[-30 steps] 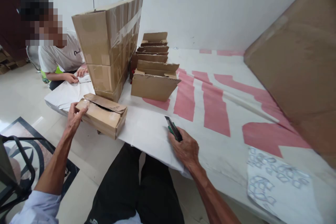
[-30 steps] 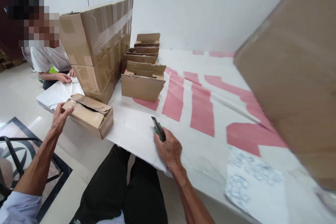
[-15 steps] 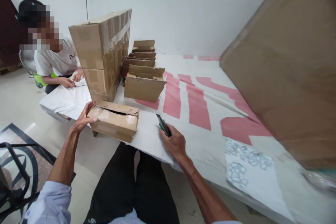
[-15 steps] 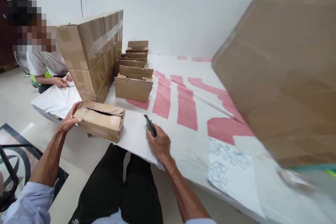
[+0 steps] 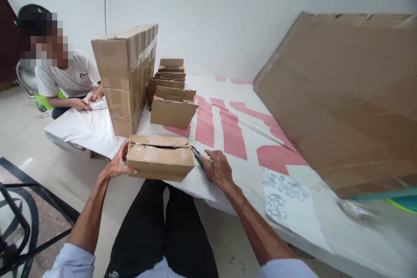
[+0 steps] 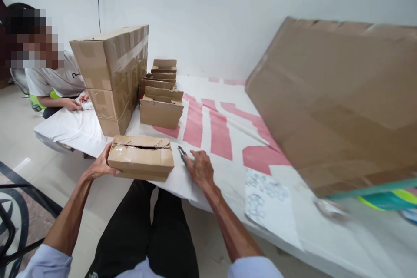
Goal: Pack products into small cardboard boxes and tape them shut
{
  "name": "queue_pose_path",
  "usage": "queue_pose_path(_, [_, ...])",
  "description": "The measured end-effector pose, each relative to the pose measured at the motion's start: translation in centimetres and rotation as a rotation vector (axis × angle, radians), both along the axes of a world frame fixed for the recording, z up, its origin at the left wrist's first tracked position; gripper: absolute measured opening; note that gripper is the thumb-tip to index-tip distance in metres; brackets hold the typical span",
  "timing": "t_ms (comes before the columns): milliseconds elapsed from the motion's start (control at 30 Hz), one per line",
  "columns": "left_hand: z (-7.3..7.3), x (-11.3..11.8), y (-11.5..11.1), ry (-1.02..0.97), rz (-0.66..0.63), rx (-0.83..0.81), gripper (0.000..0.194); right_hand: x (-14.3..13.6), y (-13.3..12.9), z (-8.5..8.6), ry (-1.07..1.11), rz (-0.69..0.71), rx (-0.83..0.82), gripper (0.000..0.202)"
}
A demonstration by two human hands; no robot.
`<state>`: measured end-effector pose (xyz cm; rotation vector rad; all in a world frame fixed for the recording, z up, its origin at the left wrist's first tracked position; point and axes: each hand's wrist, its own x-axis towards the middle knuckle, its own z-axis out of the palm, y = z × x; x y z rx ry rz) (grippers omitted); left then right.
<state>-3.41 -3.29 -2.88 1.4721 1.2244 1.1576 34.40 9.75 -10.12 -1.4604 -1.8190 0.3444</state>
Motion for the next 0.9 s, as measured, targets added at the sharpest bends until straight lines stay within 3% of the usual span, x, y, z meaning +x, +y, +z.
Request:
queue_pose_path(100, [-0.1,0.7,0.0,-0.026,-0.016,0.003,0.133,-1.6,-1.1,4.2,0.199,0.121,0.097,0.048])
queue_pose_path(167, [0.2,1.6,-0.1,0.003,0.007,0.029,0.131,-3.2,-2.4,6.6,0.210,0.264,0.186,0.046])
queue_pose_path(233, [0.6,2.7,-0.4,0.047,0.031,0.051,0.128,-4.4,-3.5,8.0,0.171,0.349,0.235,0.043])
queue_pose_path(300, [1.1,3.6,-0.8,0.084,0.036,0.073,0.126,-4.8,-4.2,8.2,0.154,0.362,0.229,0.043])
queue_pose_path(467, [2.2,4.5,-1.5,0.158,0.009,0.112,0.128,-3.0,-3.8,6.9,0.221,0.346,0.149,0.046])
queue_pose_path(667, [3.3,5.7,-1.8,0.165,0.023,0.200,0.111,-1.8,-3.1,6.4,0.266,0.352,0.103,0.052])
queue_pose_path(767, [3.5,6.3,-2.0,0.192,0.048,0.241,0.107,-1.6,-3.2,8.1,0.236,0.323,0.097,0.051])
queue_pose_path(900, [3.7,7.1,-2.0,0.243,0.081,0.283,0.106,-2.2,-4.5,13.7,0.149,0.282,0.272,0.038])
